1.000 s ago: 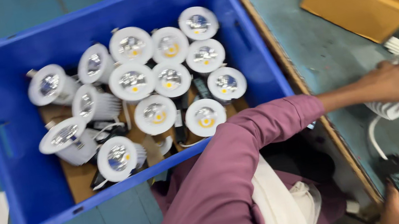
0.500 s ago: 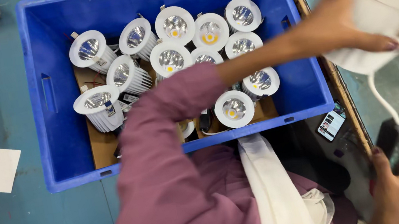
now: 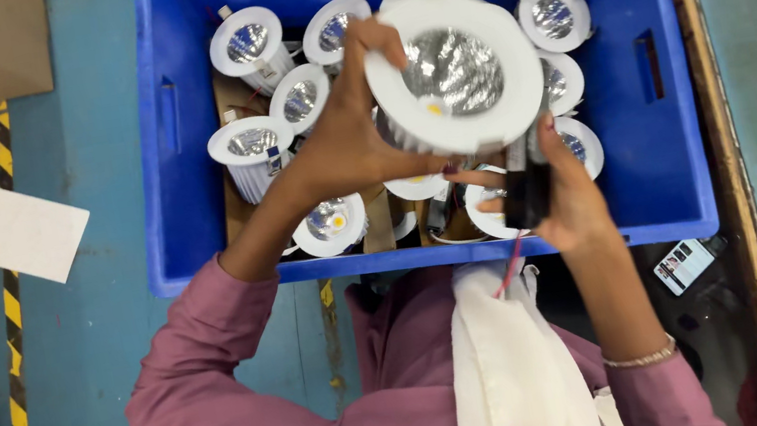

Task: The person assembles LED light fixtures by connecting wires to a driver unit using a screwdriver. They then attach a plastic housing to the light and place the completed unit into a blue crate. The process is repeated for multiple units.

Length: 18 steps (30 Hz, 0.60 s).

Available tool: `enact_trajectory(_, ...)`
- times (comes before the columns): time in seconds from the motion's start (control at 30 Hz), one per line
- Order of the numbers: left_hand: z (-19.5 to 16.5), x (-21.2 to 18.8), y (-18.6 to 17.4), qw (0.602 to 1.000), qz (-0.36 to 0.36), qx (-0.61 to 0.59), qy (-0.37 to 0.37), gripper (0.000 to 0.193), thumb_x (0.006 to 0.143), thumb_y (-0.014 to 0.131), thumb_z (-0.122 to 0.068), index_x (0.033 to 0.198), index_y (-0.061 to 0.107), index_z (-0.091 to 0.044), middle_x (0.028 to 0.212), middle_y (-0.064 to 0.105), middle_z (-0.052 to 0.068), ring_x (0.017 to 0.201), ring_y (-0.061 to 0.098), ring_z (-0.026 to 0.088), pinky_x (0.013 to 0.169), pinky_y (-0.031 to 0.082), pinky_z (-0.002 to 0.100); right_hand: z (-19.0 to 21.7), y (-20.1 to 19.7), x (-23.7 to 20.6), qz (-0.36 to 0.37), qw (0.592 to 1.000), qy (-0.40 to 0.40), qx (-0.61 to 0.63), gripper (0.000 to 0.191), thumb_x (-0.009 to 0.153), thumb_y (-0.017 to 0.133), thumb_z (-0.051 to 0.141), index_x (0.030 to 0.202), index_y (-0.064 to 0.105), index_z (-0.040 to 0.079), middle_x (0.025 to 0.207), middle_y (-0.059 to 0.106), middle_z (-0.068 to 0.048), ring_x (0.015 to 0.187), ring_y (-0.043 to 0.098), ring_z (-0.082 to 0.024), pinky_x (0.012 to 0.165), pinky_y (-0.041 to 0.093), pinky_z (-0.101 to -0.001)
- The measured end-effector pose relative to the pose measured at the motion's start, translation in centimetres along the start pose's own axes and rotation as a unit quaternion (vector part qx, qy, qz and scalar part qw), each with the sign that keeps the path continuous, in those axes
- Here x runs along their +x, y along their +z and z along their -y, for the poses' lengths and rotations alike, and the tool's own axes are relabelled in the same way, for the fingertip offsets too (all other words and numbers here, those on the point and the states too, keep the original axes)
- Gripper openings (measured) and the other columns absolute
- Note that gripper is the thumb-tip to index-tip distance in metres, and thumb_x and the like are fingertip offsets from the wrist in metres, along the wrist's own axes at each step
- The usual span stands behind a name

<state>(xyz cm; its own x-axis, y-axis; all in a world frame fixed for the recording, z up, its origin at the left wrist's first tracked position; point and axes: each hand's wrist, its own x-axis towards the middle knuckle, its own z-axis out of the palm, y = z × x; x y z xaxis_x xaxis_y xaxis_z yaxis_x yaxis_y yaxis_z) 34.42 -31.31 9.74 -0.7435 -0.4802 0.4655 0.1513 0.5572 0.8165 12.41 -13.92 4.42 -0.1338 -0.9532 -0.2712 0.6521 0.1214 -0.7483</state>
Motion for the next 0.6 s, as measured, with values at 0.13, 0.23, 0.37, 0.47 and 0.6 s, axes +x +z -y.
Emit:
enact_trajectory(0.13, 2.3, -2.2, 0.7, 0.996, 0.028, 0.08, 0.009, 0.11, 0.069, 0.101, -0.033, 0.144, 0.024, -0.008, 0.157, 0.026, 0.023, 0.148, 0.032, 0.041, 0.123, 0.035, 0.051, -1.3, 2.4, 2.7, 0.06, 0.995, 0.007, 0.081, 0.075, 0.1, 0.051, 0.06, 0.149, 0.046, 0.003, 0.138, 0.063, -0.02, 0.12, 0.064, -0.037, 0.091, 0.058, -0.0619)
enact_trajectory(0.23, 4.3, -2.6, 1.2, 0.995, 0.065, 0.078, 0.009, 0.114, 0.076, 0.1, -0.041, 0.15, 0.019, -0.012, 0.157, 0.032, 0.02, 0.147, 0.043, 0.036, 0.126, 0.04, 0.047, -2.0, 2.2, 3.5, 0.024, 0.998, 0.027, 0.06, 0.069, 0.09, 0.06, 0.055, 0.143, 0.047, 0.011, 0.135, 0.064, -0.011, 0.12, 0.065, -0.032, 0.089, 0.059, -0.0598)
enact_trajectory(0.37, 8.3, -2.2, -1.7, 0.987, 0.14, 0.075, -0.028, 0.132, 0.075, 0.098, -0.038, 0.162, 0.004, -0.009, 0.16, 0.033, 0.024, 0.15, 0.039, 0.04, 0.124, 0.037, 0.047, -3.7, 0.3, 5.0, -0.119, 0.992, 0.032, -0.014, 0.058, 0.09, 0.07, 0.035, 0.137, 0.054, 0.005, 0.126, 0.066, -0.01, 0.115, 0.066, -0.022, 0.095, 0.057, -0.042)
enact_trajectory(0.47, 12.4, -2.7, -7.4, 0.966, 0.109, 0.22, -0.081, 0.127, 0.08, 0.097, -0.052, 0.153, 0.013, 0.01, 0.153, 0.032, 0.038, 0.141, 0.041, 0.044, 0.115, 0.038, 0.048, -4.7, -1.4, 5.7, -0.152, 0.987, 0.023, -0.047, 0.053, 0.089, 0.069, 0.031, 0.132, 0.059, 0.001, 0.12, 0.068, -0.009, 0.108, 0.067, -0.018, 0.091, 0.057, -0.0346)
enact_trajectory(0.6, 17.1, -6.2, -7.6, 0.708, 0.32, 0.349, -0.523, 0.065, 0.08, 0.076, -0.053, 0.11, 0.075, 0.005, 0.126, 0.074, 0.023, 0.12, 0.07, 0.035, 0.103, 0.052, 0.047, -5.2, -2.8, 5.5, -0.167, 0.982, 0.007, -0.085, 0.051, 0.09, 0.067, 0.032, 0.128, 0.059, -0.001, 0.114, 0.068, -0.011, 0.101, 0.068, -0.019, 0.084, 0.056, -0.0341)
